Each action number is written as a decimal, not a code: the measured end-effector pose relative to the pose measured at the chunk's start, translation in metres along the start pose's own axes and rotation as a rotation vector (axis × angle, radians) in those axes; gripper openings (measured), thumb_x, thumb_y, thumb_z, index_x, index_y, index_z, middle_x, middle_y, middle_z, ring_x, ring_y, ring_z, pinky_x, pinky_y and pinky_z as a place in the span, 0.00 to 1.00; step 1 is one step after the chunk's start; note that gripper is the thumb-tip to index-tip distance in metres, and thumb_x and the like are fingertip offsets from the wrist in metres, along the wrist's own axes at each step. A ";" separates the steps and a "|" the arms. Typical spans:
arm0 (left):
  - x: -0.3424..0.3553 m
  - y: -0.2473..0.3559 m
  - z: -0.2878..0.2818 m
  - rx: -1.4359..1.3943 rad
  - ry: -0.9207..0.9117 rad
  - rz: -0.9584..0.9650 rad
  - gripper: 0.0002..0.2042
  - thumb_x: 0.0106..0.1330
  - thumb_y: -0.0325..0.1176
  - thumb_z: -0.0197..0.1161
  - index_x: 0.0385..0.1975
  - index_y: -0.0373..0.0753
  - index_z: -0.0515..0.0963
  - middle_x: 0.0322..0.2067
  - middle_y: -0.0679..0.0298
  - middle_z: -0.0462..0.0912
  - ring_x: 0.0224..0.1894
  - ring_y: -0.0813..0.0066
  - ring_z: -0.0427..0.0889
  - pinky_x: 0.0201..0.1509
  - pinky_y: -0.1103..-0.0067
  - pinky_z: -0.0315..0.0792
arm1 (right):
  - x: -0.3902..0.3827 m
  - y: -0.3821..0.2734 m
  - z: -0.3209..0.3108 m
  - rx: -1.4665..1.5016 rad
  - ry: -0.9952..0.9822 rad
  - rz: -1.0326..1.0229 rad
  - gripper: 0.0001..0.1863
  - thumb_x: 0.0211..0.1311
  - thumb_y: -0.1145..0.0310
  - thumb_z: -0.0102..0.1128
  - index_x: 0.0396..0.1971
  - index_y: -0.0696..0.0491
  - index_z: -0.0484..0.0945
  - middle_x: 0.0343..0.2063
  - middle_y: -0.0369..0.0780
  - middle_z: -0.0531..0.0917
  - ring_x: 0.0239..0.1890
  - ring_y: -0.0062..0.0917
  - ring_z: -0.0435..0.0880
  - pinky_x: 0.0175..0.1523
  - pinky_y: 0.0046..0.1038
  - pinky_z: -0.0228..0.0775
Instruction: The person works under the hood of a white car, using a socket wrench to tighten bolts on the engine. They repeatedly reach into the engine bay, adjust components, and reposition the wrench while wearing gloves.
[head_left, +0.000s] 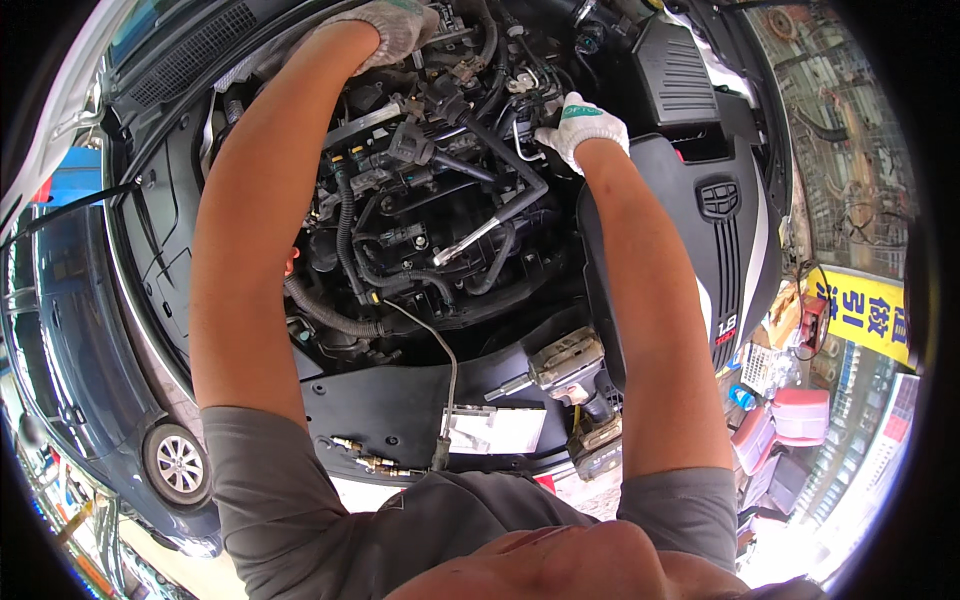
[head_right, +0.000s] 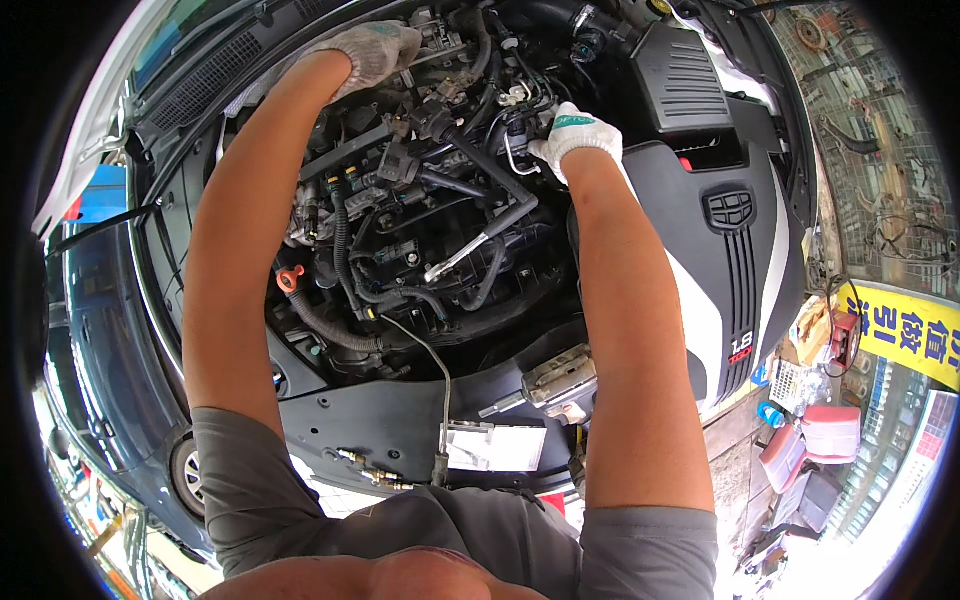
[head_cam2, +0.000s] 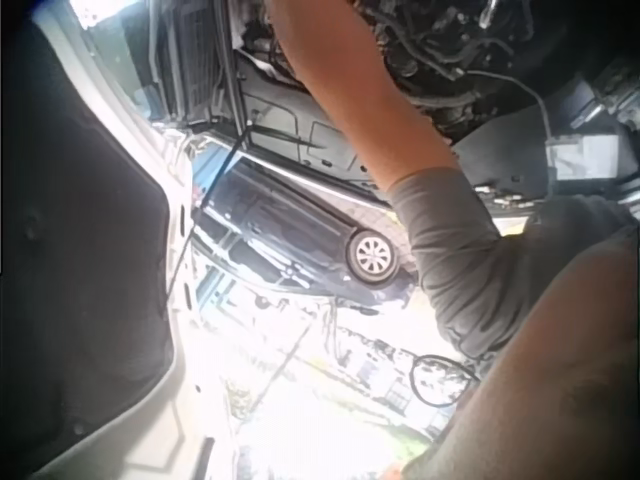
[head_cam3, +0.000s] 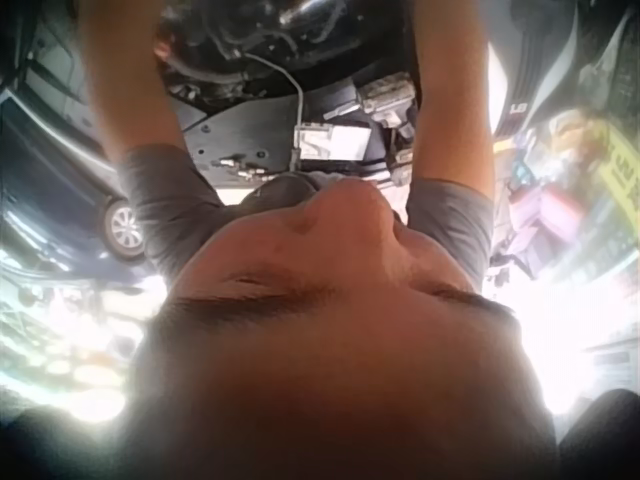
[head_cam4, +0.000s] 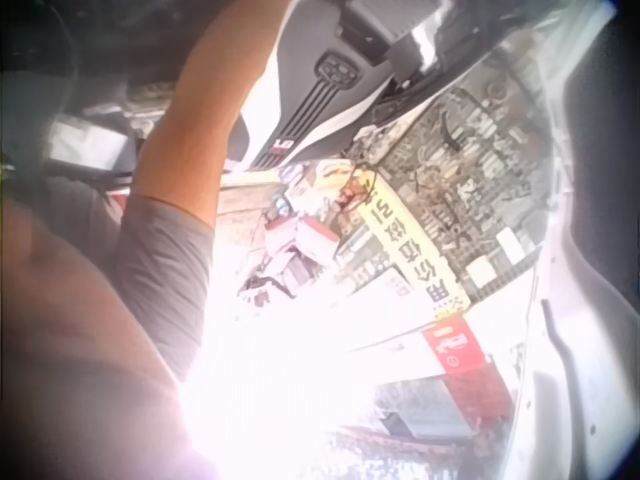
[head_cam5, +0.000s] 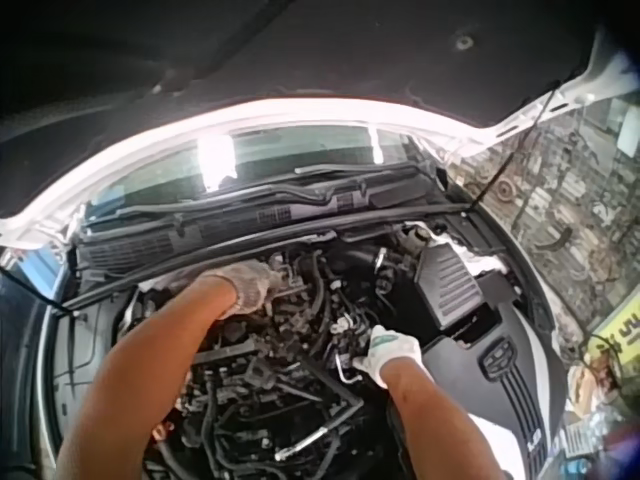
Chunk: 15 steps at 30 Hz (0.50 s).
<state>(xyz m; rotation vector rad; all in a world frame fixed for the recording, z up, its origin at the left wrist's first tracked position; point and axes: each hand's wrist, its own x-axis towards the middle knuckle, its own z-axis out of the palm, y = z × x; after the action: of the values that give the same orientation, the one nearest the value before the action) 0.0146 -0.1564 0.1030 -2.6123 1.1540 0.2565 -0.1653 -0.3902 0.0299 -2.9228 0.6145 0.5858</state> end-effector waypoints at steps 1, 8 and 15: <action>-0.002 0.006 0.007 -0.050 0.067 -0.039 0.12 0.76 0.33 0.53 0.54 0.48 0.80 0.51 0.59 0.82 0.55 0.58 0.82 0.58 0.66 0.77 | -0.002 0.000 -0.002 0.008 -0.002 -0.010 0.36 0.63 0.39 0.67 0.62 0.48 0.74 0.55 0.38 0.86 0.59 0.34 0.85 0.62 0.36 0.77; 0.007 -0.007 0.009 -0.078 0.049 -0.009 0.14 0.80 0.36 0.48 0.53 0.45 0.80 0.55 0.58 0.80 0.58 0.56 0.80 0.61 0.64 0.76 | 0.000 -0.004 -0.005 -0.037 -0.034 0.040 0.36 0.63 0.39 0.66 0.63 0.48 0.73 0.54 0.38 0.87 0.59 0.33 0.85 0.61 0.37 0.77; -0.009 0.010 0.002 -0.075 0.066 -0.197 0.18 0.80 0.46 0.53 0.62 0.45 0.78 0.61 0.60 0.79 0.62 0.54 0.79 0.64 0.62 0.75 | 0.002 -0.006 -0.004 -0.019 -0.015 0.025 0.36 0.63 0.39 0.66 0.63 0.48 0.73 0.54 0.38 0.87 0.58 0.33 0.86 0.60 0.37 0.78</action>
<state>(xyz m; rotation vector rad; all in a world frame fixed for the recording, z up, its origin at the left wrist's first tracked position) 0.0009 -0.1562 0.1016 -2.7953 0.9137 0.1781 -0.1600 -0.3859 0.0329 -2.9295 0.6478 0.6188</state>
